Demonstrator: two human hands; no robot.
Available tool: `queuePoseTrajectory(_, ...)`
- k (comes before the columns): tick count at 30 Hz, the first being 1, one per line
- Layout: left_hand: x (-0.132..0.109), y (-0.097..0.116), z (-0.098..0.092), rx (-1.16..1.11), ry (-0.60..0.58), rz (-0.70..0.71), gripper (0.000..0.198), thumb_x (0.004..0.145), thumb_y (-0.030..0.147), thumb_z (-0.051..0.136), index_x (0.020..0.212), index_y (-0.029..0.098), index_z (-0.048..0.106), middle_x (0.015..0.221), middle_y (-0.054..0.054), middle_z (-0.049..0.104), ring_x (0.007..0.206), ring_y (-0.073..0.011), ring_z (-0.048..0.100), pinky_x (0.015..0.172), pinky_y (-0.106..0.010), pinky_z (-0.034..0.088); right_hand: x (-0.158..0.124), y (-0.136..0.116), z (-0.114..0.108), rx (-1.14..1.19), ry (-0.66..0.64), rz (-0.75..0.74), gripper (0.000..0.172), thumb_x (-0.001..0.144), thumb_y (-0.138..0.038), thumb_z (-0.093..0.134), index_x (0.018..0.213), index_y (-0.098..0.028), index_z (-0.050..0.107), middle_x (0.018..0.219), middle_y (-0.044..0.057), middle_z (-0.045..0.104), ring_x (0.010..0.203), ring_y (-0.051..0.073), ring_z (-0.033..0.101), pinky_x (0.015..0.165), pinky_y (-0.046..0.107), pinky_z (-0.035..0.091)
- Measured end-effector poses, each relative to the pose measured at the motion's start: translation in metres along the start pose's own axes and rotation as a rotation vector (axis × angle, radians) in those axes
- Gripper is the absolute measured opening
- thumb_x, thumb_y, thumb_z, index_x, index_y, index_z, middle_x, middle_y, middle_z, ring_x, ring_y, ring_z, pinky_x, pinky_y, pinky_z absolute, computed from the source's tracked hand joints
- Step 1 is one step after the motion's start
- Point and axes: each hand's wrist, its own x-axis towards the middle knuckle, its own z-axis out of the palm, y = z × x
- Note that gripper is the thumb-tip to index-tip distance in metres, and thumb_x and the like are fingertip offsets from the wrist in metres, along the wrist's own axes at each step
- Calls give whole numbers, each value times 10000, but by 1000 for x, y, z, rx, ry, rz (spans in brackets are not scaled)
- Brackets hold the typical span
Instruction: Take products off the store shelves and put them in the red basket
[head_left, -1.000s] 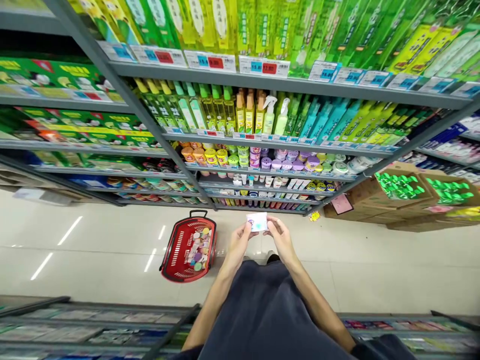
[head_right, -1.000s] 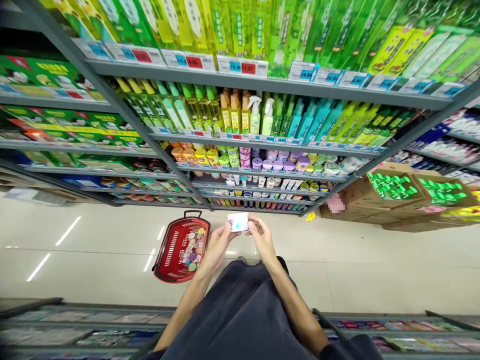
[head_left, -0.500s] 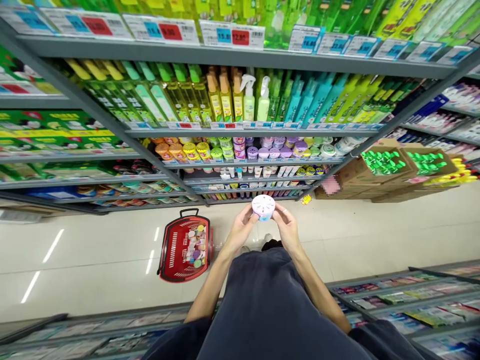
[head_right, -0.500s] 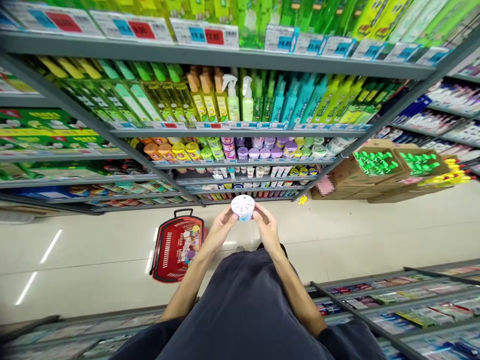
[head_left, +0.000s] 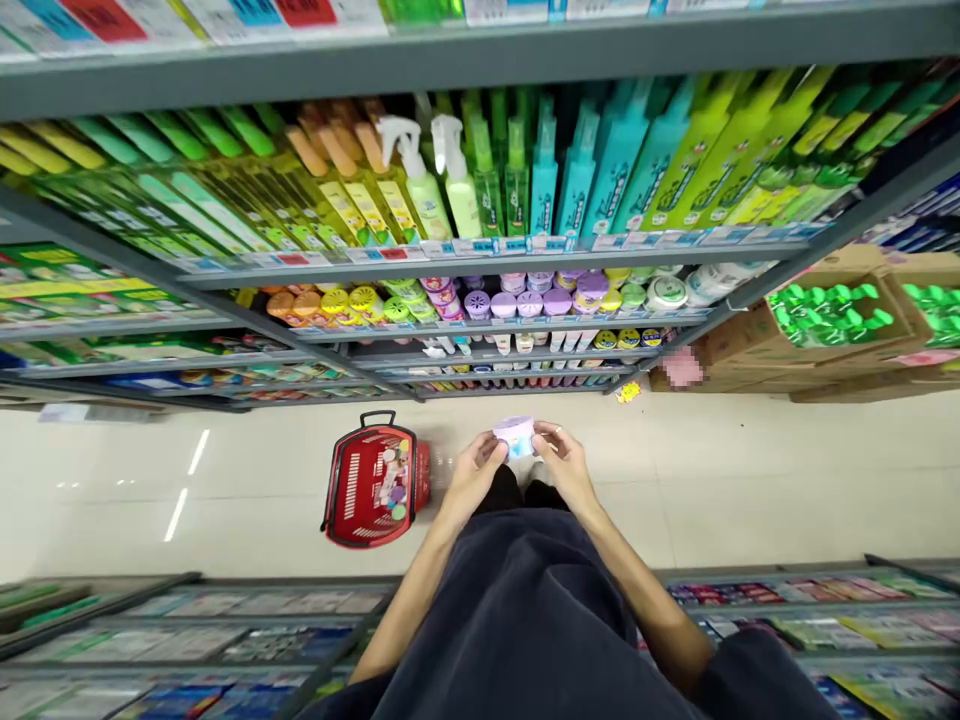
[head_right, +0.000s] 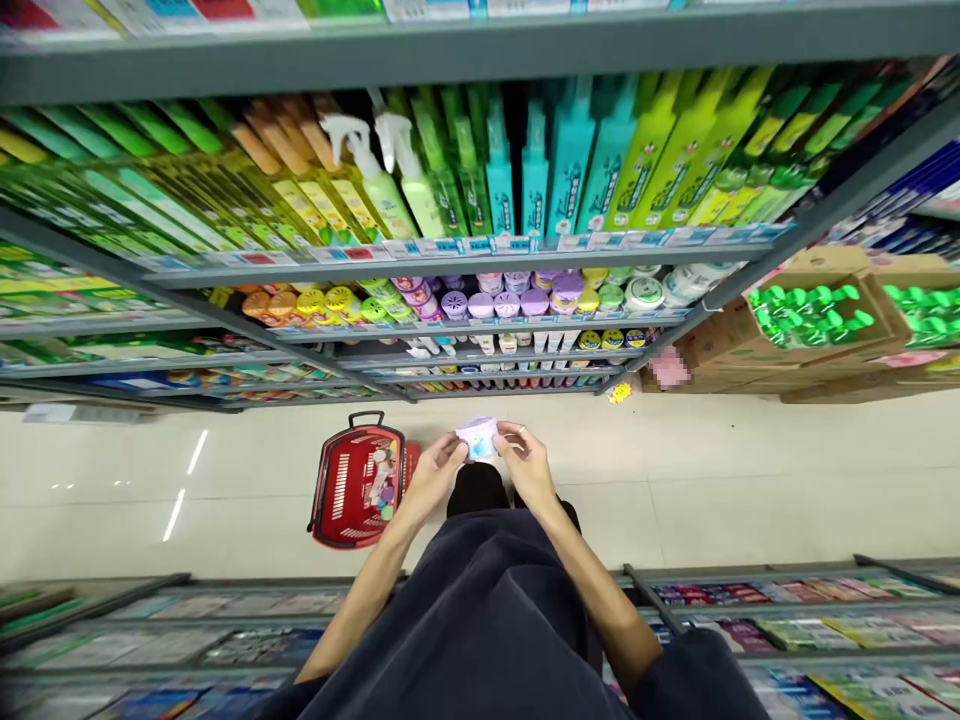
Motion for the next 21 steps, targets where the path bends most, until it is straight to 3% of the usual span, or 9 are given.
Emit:
queuePoseTrajectory(6,26,0,15,19,36,-28,670,785,634,845,1235,149,739,1349,-173,747,1289,-334,682,1171,-503,495,27,-10,-21,-37,-27,31,428,838,-537,839,1117,-220,770,1134,77,775,986,211,704,891,363,597)
queuePoseTrajectory(11,72,9,14,34,13,78,617,783,588,863,1216,159,770,1332,-155,757,1286,-347,682,1190,-512,476,64,-18,-18,-82,-51,-67,483,856,-546,822,1227,-241,766,1254,84,756,1072,216,701,952,378,604)
queuePoseTrajectory(15,126,6,16,13,31,215,676,718,558,917,1222,153,719,1331,-184,749,1278,-333,690,1209,-534,462,110,-8,-18,-109,-35,-150,602,806,-565,855,1284,-222,729,1310,102,726,1143,236,705,1001,410,608)
queuePoseTrajectory(18,178,8,19,55,-21,321,710,707,553,927,1226,141,673,1345,-210,732,1291,-334,685,1215,-559,451,160,-5,-17,-148,-21,-241,677,766,-593,876,1276,-182,707,1301,142,730,1155,269,721,1038,464,602)
queuePoseTrajectory(21,235,17,24,153,-36,484,750,751,537,910,1319,140,623,1390,-206,704,1332,-329,654,1200,-555,461,215,-11,-15,-280,2,-413,678,818,-618,830,1295,-159,682,1290,168,738,1183,285,714,1084,503,574)
